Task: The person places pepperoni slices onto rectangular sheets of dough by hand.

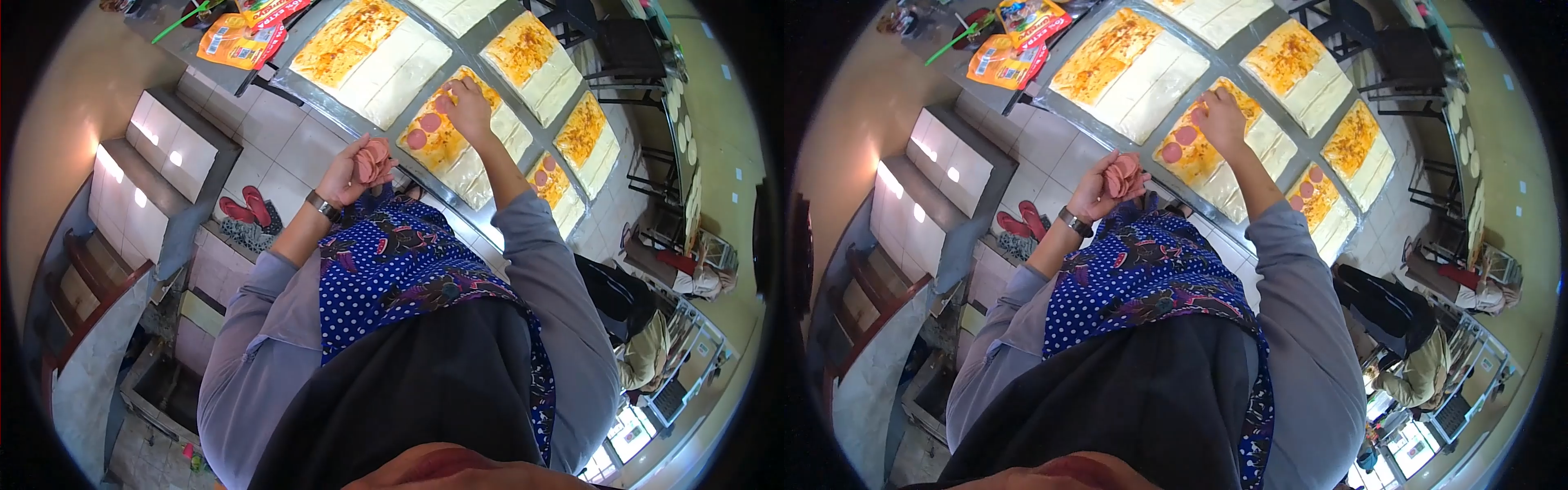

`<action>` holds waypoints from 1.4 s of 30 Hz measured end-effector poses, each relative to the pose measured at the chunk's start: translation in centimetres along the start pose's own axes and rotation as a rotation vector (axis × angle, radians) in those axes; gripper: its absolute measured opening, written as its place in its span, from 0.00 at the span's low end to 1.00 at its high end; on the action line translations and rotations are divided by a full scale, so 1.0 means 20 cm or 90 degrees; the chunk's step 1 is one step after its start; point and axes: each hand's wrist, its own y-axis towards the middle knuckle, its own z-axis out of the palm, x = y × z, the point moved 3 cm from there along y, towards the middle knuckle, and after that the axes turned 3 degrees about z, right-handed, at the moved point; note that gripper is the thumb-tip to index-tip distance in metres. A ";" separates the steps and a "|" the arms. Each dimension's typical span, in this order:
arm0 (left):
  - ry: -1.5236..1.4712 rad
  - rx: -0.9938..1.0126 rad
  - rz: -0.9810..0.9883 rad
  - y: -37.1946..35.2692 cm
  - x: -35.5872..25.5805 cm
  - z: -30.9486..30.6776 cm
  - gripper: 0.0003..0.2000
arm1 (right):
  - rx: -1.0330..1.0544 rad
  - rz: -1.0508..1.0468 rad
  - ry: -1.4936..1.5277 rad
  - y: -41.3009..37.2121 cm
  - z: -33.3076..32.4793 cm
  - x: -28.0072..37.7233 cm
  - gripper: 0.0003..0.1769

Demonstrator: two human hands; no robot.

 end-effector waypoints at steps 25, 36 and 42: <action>-0.100 0.078 0.199 0.16 -0.09 0.10 0.14 | -0.011 -0.073 0.308 -0.44 -0.03 0.76 0.11; -0.073 0.026 0.081 0.24 -0.14 0.19 0.21 | -0.023 0.243 0.467 -0.04 -0.09 -0.15 0.08; -0.110 0.034 0.083 0.23 -0.16 0.18 0.21 | 0.018 0.220 0.385 0.10 0.03 -0.32 0.08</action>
